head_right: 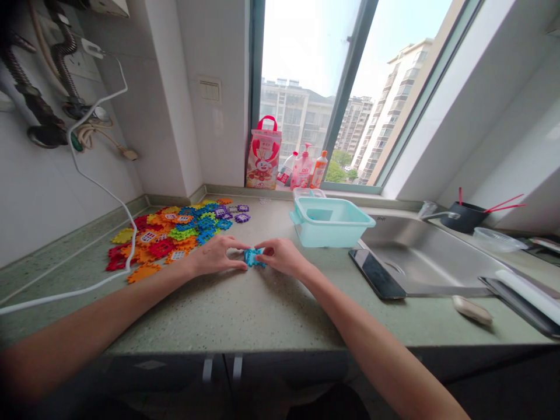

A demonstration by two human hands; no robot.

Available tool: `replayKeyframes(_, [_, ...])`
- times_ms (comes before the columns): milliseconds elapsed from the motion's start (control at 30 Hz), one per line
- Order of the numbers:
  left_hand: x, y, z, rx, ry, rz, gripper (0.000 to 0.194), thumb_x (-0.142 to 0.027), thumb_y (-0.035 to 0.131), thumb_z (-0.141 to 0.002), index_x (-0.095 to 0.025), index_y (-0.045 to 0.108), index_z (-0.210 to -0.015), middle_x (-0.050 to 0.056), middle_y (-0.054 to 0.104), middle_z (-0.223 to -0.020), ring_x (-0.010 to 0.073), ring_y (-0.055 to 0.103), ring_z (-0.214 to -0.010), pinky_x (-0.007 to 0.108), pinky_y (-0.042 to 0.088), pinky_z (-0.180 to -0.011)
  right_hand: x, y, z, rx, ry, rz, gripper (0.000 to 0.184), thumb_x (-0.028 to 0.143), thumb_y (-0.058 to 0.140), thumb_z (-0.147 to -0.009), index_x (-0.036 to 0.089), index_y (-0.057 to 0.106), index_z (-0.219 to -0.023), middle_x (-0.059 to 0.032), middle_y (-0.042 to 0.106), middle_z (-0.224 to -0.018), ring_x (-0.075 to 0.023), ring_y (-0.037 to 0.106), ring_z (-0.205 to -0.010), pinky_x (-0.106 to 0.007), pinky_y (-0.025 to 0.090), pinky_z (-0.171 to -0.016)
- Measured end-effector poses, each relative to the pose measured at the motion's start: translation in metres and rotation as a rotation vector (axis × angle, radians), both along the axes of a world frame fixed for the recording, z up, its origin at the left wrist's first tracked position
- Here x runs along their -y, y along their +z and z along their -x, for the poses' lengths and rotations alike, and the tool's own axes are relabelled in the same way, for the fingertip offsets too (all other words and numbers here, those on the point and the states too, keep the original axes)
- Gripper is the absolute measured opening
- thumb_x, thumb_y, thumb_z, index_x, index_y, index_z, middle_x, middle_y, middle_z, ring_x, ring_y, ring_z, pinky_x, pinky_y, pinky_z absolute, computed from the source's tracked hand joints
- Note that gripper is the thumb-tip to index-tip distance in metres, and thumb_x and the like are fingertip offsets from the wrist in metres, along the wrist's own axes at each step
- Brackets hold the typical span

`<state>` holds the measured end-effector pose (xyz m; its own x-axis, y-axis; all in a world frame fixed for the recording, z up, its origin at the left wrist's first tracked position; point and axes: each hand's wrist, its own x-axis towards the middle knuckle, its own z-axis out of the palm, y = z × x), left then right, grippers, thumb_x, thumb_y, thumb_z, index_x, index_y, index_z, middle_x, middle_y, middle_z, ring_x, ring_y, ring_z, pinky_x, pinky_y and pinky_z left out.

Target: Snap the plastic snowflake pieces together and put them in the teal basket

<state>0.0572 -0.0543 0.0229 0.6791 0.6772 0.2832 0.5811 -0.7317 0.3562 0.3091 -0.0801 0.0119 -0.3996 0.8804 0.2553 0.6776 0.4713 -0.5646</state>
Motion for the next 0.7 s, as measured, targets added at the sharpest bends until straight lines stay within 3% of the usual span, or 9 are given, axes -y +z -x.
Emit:
replayKeyframes(233, [-0.002, 0.0002, 0.0029, -0.036, -0.155, -0.036, 0.053, -0.05, 0.077, -0.09, -0.028, 0.071, -0.137, 0.006, 0.078, -0.12, 0.0258, 0.065, -0.113, 0.034, 0.048, -0.1, 0.0, -0.0019, 0.0007, 0.004, 0.011, -0.027, 0.025, 0.028, 0.073, -0.089, 0.021, 0.082, -0.112, -0.002, 0.079, -0.08, -0.014, 0.068, -0.068, -0.023, 0.048, -0.067])
replayKeyframes(700, [-0.0005, -0.002, 0.0008, -0.013, -0.106, -0.071, 0.052, -0.058, 0.078, -0.086, -0.03, 0.076, -0.13, 0.006, 0.079, -0.114, 0.027, 0.067, -0.109, 0.035, 0.048, -0.098, -0.0032, -0.0052, -0.0015, 0.005, 0.016, -0.048, 0.029, 0.027, 0.076, -0.086, 0.024, 0.084, -0.114, -0.0039, 0.079, -0.085, -0.015, 0.069, -0.07, -0.024, 0.051, -0.07])
